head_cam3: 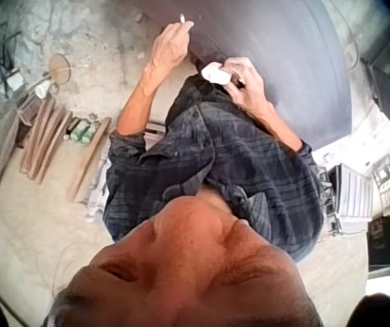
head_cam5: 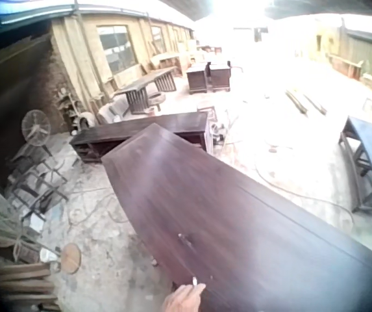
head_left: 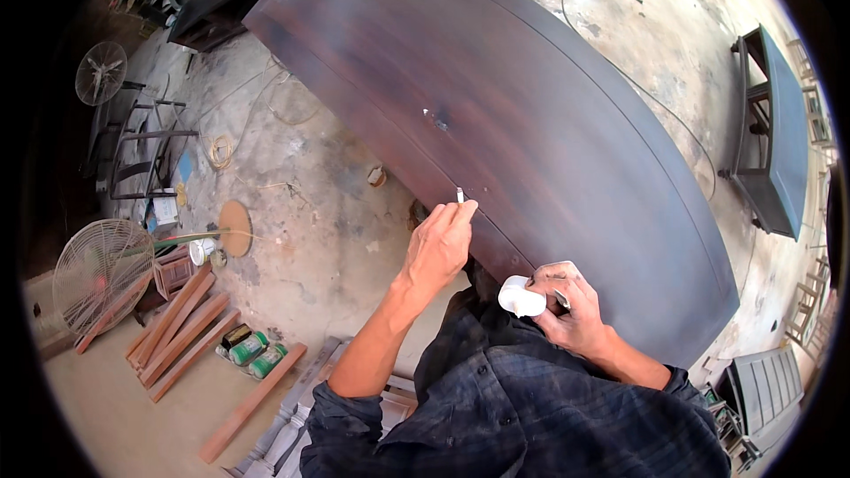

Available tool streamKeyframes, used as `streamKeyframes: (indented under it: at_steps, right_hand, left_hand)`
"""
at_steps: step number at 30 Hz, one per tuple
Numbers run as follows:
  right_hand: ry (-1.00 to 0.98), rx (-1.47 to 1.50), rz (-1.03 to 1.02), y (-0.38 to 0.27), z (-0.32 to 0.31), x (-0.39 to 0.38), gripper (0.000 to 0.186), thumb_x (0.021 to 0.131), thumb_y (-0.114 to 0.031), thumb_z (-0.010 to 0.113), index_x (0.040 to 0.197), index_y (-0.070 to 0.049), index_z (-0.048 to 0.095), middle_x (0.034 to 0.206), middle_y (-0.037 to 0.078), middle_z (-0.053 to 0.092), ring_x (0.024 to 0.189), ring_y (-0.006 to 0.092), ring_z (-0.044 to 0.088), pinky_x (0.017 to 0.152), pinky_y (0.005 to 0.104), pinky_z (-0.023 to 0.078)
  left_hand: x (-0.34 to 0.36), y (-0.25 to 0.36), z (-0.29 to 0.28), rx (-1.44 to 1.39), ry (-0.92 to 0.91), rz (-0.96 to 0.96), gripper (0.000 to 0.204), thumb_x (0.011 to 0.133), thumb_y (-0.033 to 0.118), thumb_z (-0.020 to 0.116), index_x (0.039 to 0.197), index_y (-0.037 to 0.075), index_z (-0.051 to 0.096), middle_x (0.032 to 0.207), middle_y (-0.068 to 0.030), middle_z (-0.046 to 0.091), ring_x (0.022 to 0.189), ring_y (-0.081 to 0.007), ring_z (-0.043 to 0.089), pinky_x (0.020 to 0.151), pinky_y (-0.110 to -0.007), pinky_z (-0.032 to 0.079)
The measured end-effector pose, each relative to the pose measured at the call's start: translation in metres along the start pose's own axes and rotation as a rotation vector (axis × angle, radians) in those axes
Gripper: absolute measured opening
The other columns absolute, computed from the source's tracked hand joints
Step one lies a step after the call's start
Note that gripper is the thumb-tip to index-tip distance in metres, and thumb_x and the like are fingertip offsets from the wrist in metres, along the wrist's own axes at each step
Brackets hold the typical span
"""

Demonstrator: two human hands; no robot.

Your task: The person applies a white substance from a bottle onto a dark wooden table surface, spreads it with a small tool, and then rubs the area with a cloth. The person works on several small spots along the table's edge and center.

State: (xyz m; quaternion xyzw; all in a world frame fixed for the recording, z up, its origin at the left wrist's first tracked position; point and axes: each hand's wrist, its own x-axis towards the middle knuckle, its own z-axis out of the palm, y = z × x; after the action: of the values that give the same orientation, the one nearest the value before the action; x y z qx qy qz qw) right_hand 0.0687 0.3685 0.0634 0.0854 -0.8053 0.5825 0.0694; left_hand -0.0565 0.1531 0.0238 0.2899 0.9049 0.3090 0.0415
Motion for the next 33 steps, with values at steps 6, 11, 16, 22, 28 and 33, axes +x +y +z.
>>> streamKeyframes:
  at_steps: [6, 11, 16, 22, 28, 33]
  right_hand:
    - [0.008, -0.016, -0.004, 0.0, -0.003, -0.002, 0.038, 0.072, 0.004, 0.082, 0.106, -0.002, 0.066, 0.103, 0.012, 0.07, 0.096, 0.0288, 0.069, 0.076, 0.0368, 0.059]
    - [0.001, -0.027, -0.008, -0.001, -0.005, -0.001, 0.039, 0.072, 0.004, 0.082, 0.107, -0.002, 0.066, 0.104, 0.012, 0.07, 0.096, 0.0289, 0.069, 0.076, 0.0367, 0.059]
    - [0.009, -0.024, -0.005, -0.001, -0.006, -0.001, 0.039, 0.072, 0.005, 0.082, 0.107, -0.002, 0.067, 0.104, 0.012, 0.07, 0.097, 0.0288, 0.068, 0.077, 0.0363, 0.059]
    - [0.023, -0.036, -0.031, 0.001, -0.006, -0.001, 0.038, 0.073, 0.005, 0.081, 0.107, -0.002, 0.067, 0.104, 0.012, 0.07, 0.098, 0.0286, 0.068, 0.077, 0.0365, 0.058]
    - [0.024, -0.008, 0.01, 0.0, -0.005, -0.001, 0.037, 0.073, 0.005, 0.08, 0.108, -0.002, 0.067, 0.106, 0.013, 0.069, 0.098, 0.0293, 0.068, 0.076, 0.0368, 0.058]
    - [0.023, -0.02, -0.004, 0.003, -0.004, -0.002, 0.037, 0.073, 0.006, 0.08, 0.108, -0.001, 0.067, 0.106, 0.014, 0.069, 0.098, 0.0298, 0.068, 0.074, 0.037, 0.059]
  left_hand:
    - [-0.002, -0.007, 0.012, -0.111, 0.02, -0.077, 0.016, 0.095, -0.004, 0.054, 0.111, -0.001, 0.053, 0.098, -0.0211, 0.065, 0.091, -0.0409, 0.064, 0.078, -0.048, 0.052]
    - [0.002, -0.007, 0.022, -0.183, 0.064, -0.247, 0.016, 0.098, -0.001, 0.057, 0.112, 0.001, 0.049, 0.091, -0.023, 0.065, 0.082, -0.0438, 0.065, 0.073, -0.049, 0.052]
    - [0.01, -0.001, 0.022, -0.046, 0.065, -0.282, 0.017, 0.095, -0.001, 0.063, 0.109, 0.002, 0.053, 0.089, -0.0206, 0.066, 0.083, -0.0406, 0.066, 0.072, -0.048, 0.052]
    - [0.016, -0.002, 0.032, 0.09, 0.282, -0.154, 0.014, 0.089, 0.002, 0.07, 0.102, 0.001, 0.067, 0.095, -0.0122, 0.067, 0.089, -0.034, 0.067, 0.075, -0.043, 0.054]
    - [0.012, -0.007, 0.04, 0.109, 0.268, -0.163, 0.018, 0.088, 0.003, 0.072, 0.105, 0.0, 0.069, 0.095, -0.0108, 0.064, 0.087, -0.0315, 0.066, 0.075, -0.043, 0.054]
    - [0.012, -0.008, 0.04, 0.121, 0.264, -0.152, 0.017, 0.087, 0.003, 0.072, 0.104, 0.0, 0.069, 0.093, -0.0107, 0.064, 0.086, -0.0316, 0.066, 0.074, -0.043, 0.054]
